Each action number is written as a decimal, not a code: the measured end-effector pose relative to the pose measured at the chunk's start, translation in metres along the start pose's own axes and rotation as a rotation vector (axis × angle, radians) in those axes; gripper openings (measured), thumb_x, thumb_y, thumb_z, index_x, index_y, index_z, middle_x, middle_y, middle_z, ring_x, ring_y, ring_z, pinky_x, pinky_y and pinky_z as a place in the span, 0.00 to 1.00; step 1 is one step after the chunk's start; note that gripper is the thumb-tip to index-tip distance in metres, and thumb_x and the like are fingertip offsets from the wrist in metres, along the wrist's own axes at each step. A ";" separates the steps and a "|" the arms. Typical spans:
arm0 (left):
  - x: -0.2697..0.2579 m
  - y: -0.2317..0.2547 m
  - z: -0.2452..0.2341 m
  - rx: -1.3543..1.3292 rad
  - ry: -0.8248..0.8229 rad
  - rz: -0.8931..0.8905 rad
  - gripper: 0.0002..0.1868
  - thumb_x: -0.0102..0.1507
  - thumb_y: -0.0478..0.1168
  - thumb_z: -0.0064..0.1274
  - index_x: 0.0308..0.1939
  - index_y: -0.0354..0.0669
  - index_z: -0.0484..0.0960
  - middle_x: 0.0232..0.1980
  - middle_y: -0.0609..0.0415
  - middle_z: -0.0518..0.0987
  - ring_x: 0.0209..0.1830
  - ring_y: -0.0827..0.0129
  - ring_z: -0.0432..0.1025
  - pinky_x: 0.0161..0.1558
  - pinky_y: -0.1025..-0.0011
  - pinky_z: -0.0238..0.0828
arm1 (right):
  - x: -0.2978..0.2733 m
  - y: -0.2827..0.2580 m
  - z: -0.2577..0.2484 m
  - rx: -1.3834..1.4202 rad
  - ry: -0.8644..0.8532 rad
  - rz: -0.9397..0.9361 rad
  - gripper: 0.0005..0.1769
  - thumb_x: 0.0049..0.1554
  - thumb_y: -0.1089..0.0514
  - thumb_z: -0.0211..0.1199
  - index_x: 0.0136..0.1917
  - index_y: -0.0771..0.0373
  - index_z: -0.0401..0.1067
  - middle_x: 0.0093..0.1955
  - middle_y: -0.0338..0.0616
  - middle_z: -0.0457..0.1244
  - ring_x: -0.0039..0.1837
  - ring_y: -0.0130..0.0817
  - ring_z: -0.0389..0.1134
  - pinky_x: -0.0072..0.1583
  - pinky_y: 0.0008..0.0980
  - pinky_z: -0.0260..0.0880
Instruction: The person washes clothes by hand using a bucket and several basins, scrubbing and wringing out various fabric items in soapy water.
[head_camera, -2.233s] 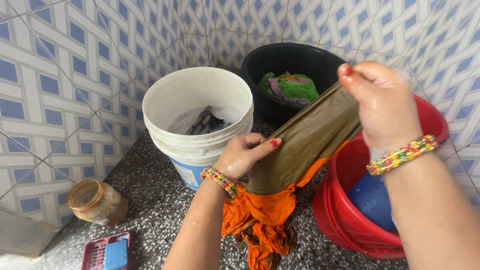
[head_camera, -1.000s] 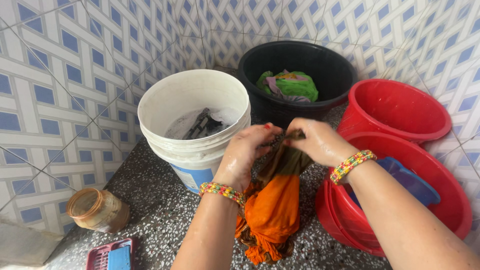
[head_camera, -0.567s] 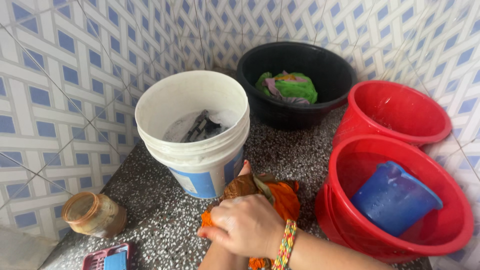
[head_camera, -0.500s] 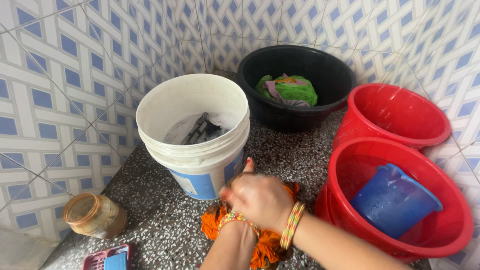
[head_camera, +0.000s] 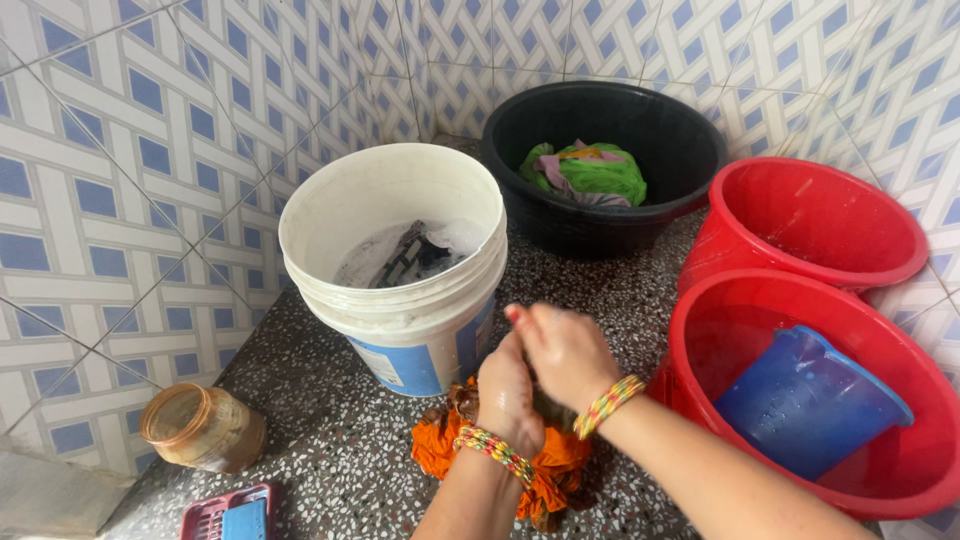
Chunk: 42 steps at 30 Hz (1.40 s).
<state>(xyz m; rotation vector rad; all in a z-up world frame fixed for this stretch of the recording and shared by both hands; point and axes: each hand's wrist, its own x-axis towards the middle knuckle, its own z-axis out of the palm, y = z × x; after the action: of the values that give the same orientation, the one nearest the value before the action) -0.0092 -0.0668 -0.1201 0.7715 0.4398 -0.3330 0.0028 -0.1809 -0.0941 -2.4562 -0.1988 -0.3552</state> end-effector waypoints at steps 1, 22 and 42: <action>-0.008 -0.001 0.009 0.014 -0.021 0.007 0.20 0.79 0.53 0.56 0.50 0.40 0.92 0.49 0.51 0.91 0.47 0.64 0.83 0.53 0.58 0.80 | 0.011 0.029 -0.003 -0.101 0.029 0.083 0.31 0.82 0.37 0.58 0.47 0.60 0.82 0.42 0.58 0.76 0.45 0.54 0.79 0.47 0.50 0.77; -0.090 0.165 0.038 0.187 -0.450 0.150 0.26 0.75 0.54 0.64 0.66 0.35 0.90 0.61 0.45 0.93 0.61 0.55 0.86 0.66 0.52 0.84 | 0.028 0.111 -0.018 1.098 -0.367 0.554 0.20 0.68 0.62 0.55 0.67 0.66 0.83 0.63 0.49 0.81 0.62 0.37 0.83 0.66 0.41 0.82; 0.030 0.007 -0.041 -0.155 -0.500 0.294 0.26 0.74 0.60 0.54 0.67 0.50 0.89 0.54 0.53 0.90 0.54 0.63 0.87 0.59 0.58 0.87 | -0.044 -0.099 -0.050 0.185 0.015 -0.332 0.20 0.65 0.42 0.77 0.44 0.59 0.79 0.38 0.50 0.76 0.44 0.48 0.82 0.47 0.49 0.80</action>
<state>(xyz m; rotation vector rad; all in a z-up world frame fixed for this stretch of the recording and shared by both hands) 0.0090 -0.0360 -0.1575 0.5654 -0.1186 -0.2023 -0.0719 -0.1365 -0.0121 -2.2357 -0.6095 -0.4739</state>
